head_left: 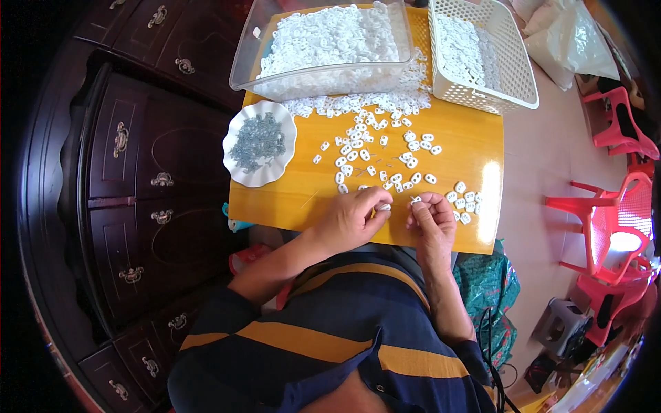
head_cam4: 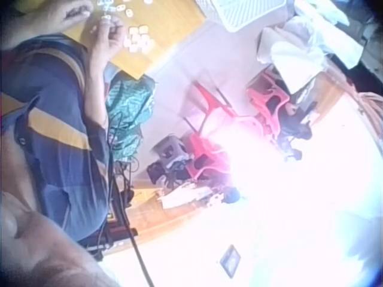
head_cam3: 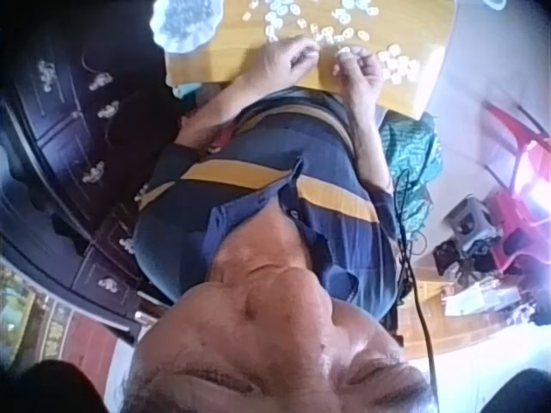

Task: Assembling small white plastic components by hand at a table.

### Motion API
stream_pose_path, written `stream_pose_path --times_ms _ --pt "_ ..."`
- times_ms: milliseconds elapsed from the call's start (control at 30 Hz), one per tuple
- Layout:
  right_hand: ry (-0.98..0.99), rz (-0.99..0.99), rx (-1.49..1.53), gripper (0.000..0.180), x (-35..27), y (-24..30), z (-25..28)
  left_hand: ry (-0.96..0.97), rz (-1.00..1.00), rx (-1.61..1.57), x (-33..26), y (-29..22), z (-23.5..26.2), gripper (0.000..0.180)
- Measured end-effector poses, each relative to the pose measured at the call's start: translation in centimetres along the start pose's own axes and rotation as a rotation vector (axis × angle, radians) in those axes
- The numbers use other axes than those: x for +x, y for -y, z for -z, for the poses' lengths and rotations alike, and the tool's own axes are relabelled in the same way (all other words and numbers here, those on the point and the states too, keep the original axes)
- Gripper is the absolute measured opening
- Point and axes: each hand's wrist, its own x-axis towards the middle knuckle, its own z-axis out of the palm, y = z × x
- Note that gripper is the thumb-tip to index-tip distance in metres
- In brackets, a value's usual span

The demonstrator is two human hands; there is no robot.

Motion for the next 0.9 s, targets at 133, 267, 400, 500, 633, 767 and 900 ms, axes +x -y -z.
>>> stream_pose_path --times_ms 133,267,400,500,633,767,900 --pt "0.019 0.002 0.006 0.010 0.0 -0.1 -0.3 -0.007 0.038 -0.221 -0.3 0.4 0.4 0.014" --pt "0.020 -0.011 -0.008 0.010 -0.1 0.0 -0.5 0.013 0.109 -0.475 -0.6 0.8 0.2 0.019" --pt "0.026 -0.021 -0.011 0.010 -0.2 0.1 -0.8 0.016 0.250 -0.703 -1.0 0.8 0.4 0.018" --pt "0.040 -0.025 -0.040 0.010 -0.2 0.1 -0.8 0.072 0.248 -0.548 -1.2 1.3 1.3 0.013" --pt "0.063 0.001 -0.118 0.011 -0.3 0.0 -1.2 -0.032 0.137 -0.442 -0.7 1.2 1.3 0.012" --pt "0.097 0.048 -0.189 0.010 -0.6 -0.2 -1.6 -0.027 0.251 -0.558 -1.0 1.3 0.9 0.012" --pt "0.120 0.061 -0.234 0.010 -0.7 -0.3 -1.7 0.011 0.291 -0.668 -1.3 1.6 0.9 0.013"
